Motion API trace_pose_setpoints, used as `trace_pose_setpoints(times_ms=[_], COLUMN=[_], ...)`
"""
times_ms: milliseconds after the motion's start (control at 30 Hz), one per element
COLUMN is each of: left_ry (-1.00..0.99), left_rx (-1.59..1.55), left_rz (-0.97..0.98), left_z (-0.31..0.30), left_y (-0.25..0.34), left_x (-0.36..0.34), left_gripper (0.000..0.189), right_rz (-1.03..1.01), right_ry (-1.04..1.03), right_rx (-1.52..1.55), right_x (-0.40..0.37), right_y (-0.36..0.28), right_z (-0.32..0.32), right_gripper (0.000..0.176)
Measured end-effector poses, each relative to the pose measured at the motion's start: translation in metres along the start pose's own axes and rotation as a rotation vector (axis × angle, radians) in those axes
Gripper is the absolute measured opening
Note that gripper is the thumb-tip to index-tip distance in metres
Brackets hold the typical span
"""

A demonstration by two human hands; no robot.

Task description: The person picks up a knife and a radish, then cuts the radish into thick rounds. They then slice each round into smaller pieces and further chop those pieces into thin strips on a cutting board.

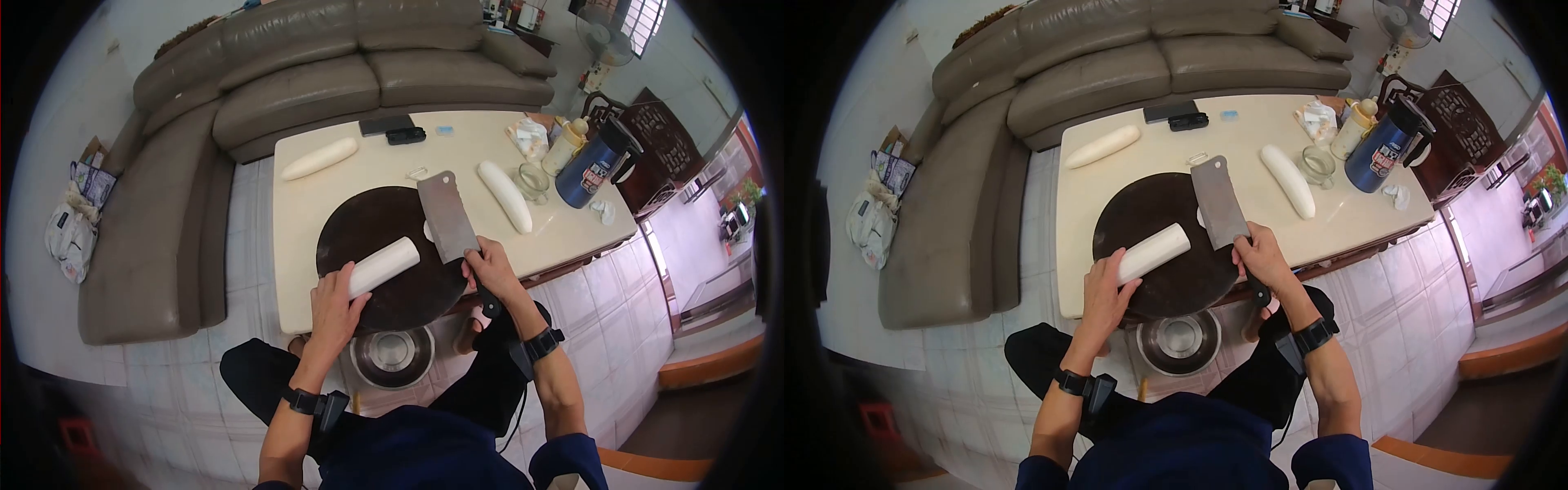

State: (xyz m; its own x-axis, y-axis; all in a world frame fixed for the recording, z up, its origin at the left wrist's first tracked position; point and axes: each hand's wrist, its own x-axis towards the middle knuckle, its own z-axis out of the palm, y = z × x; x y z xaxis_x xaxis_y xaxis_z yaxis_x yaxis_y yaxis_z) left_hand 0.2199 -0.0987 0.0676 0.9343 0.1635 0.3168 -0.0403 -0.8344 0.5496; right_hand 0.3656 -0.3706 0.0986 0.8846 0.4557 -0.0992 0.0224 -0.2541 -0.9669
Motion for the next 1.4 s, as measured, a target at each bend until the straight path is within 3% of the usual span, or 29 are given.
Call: trace_pose_setpoints(times_ms=[67, 133, 167, 233, 267, 400, 1400], left_ry=[-0.024, 0.079, 0.075, 0.092, 0.087, 0.017, -0.024], left_rx=[0.015, 0.042, 0.042, 0.095, 0.096, 0.115, 0.128], left_rz=[-0.021, 0.084, 0.079, 0.271, 0.270, 0.332, 0.292], left_z=[-0.001, -0.003, -0.001, 0.005, 0.008, 0.017, 0.018], left_y=[0.004, 0.011, 0.012, 0.016, 0.019, 0.021, 0.024], left_x=[0.003, 0.005, 0.009, 0.020, 0.024, 0.036, 0.039], left_gripper=[0.060, 0.060, 0.060, 0.056, 0.056, 0.049, 0.043], right_rz=[-0.033, -0.076, -0.235, -0.293, -0.356, -0.328, -0.327], right_ry=[0.023, 0.096, 0.146, 0.163, 0.184, 0.162, 0.060], right_rx=[-0.061, -0.278, -0.485, -0.565, -0.647, -0.793, -0.872], right_x=[-0.013, -0.028, -0.029, -0.042, -0.048, -0.058, -0.076], right_y=[-0.022, -0.039, -0.027, -0.045, -0.052, -0.056, -0.056], right_z=[0.009, 0.020, 0.024, 0.039, 0.046, 0.059, 0.073], right_gripper=[0.019, 0.019, 0.020, 0.019, 0.018, 0.017, 0.013])
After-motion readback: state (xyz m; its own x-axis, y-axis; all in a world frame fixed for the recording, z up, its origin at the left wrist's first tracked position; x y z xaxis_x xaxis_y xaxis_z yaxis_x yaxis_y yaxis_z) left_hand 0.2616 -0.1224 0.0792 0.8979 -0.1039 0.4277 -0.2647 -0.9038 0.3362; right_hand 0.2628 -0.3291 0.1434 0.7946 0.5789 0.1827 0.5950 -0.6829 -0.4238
